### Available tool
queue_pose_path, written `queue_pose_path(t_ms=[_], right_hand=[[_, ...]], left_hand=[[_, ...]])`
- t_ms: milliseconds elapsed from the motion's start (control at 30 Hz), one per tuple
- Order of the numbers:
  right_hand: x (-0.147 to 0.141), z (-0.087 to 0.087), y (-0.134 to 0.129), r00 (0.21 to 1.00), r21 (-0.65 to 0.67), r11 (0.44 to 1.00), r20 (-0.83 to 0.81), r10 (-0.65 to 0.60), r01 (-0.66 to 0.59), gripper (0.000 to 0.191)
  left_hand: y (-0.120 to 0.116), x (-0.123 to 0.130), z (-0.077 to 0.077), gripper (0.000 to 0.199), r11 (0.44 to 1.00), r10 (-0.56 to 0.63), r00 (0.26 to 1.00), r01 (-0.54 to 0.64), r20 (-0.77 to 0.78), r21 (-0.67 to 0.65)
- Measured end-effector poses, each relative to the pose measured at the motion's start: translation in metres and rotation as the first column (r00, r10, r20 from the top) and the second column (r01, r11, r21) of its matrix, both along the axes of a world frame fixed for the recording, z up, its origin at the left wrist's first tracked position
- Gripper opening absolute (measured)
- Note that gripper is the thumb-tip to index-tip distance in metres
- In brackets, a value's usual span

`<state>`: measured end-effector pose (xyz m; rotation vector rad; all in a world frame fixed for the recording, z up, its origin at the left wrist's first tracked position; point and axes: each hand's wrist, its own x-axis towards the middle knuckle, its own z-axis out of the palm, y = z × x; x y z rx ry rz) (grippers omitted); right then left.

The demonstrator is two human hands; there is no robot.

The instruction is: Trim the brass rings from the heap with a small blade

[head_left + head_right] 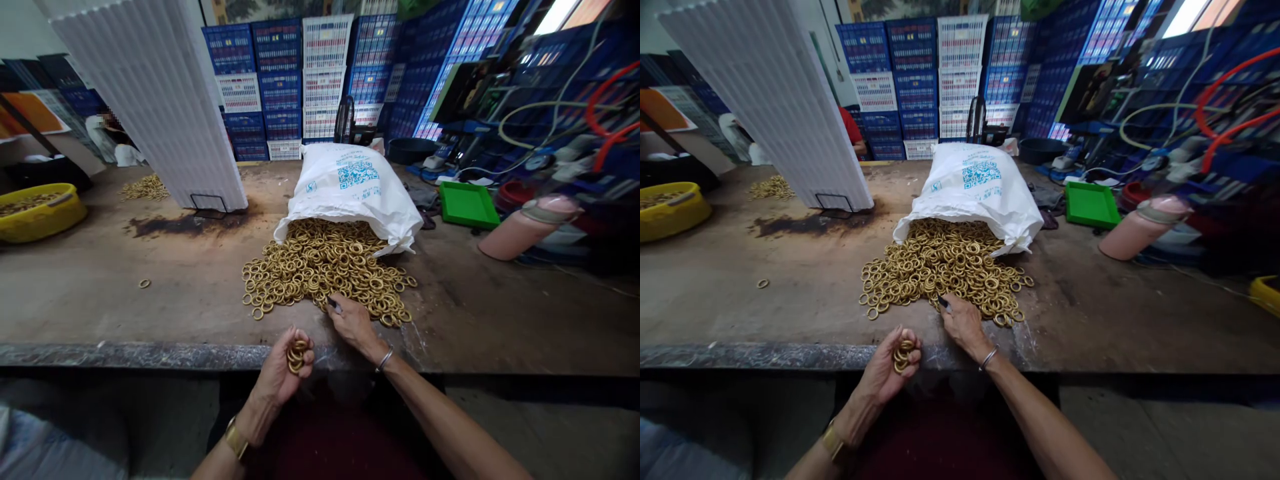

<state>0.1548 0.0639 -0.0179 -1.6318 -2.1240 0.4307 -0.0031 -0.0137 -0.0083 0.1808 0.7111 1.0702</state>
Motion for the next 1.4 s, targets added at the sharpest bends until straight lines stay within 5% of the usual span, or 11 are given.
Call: queue_pose_path(t_ms=[133, 267, 367, 467, 600, 733, 800, 900, 1133, 1233, 1400], right_hand=[[0.001, 0.002, 0.000, 0.958, -0.008, 1.000, -0.287, 0.013, -0.016, 0.015], [0.001, 0.004, -0.005, 0.782, -0.310, 0.947, -0.610, -0.128, -0.087, 0.011], [0.000, 0.006, -0.011, 0.606, -0.530, 0.820, -0.731, -0.313, -0.216, 0.019], [-0.003, 0.012, -0.017, 0.482, -0.598, 0.753, -0.764, -0.430, -0.276, 0.027], [-0.006, 0.017, -0.021, 0.381, -0.635, 0.691, -0.768, -0.515, -0.346, 0.029], [-0.007, 0.016, -0.023, 0.328, -0.661, 0.631, -0.750, -0.574, -0.407, 0.030], [-0.007, 0.016, -0.024, 0.319, -0.672, 0.612, -0.739, -0.594, -0.418, 0.030], [-0.009, 0.016, -0.026, 0.334, -0.680, 0.612, -0.733, -0.593, -0.404, 0.029], [-0.011, 0.014, -0.028, 0.383, -0.645, 0.630, -0.764, -0.519, -0.433, 0.029], [-0.013, 0.013, -0.027, 0.436, -0.633, 0.672, -0.766, -0.472, -0.384, 0.031], [-0.016, 0.009, -0.027, 0.548, -0.587, 0.777, -0.737, -0.396, -0.227, 0.026]], left_hand=[[0.006, 0.002, 0.002, 0.025, 1.000, 0.019, 0.998, -0.019, -0.052, 0.012], [0.011, 0.009, 0.003, 0.023, 0.984, 0.079, 0.948, -0.024, -0.310, 0.179], [0.014, 0.012, 0.000, 0.019, 0.957, 0.170, 0.791, 0.009, -0.588, 0.289], [0.013, 0.014, -0.005, 0.014, 0.906, 0.277, 0.578, 0.109, -0.768, 0.409], [0.012, 0.014, -0.011, 0.018, 0.753, 0.487, 0.327, 0.312, -0.810, 0.579], [0.013, 0.014, -0.018, 0.024, 0.592, 0.654, 0.215, 0.452, -0.726, 0.667], [0.014, 0.013, -0.020, 0.025, 0.568, 0.666, 0.215, 0.474, -0.714, 0.673], [0.014, 0.014, -0.018, 0.021, 0.616, 0.596, 0.265, 0.455, -0.758, 0.643], [0.013, 0.021, -0.001, 0.018, 0.924, 0.170, 0.659, 0.152, -0.733, 0.352], [0.013, 0.020, 0.001, 0.023, 0.956, 0.066, 0.750, 0.141, -0.658, 0.257], [0.012, 0.018, 0.000, 0.027, 0.960, -0.024, 0.751, 0.202, -0.660, 0.194]])
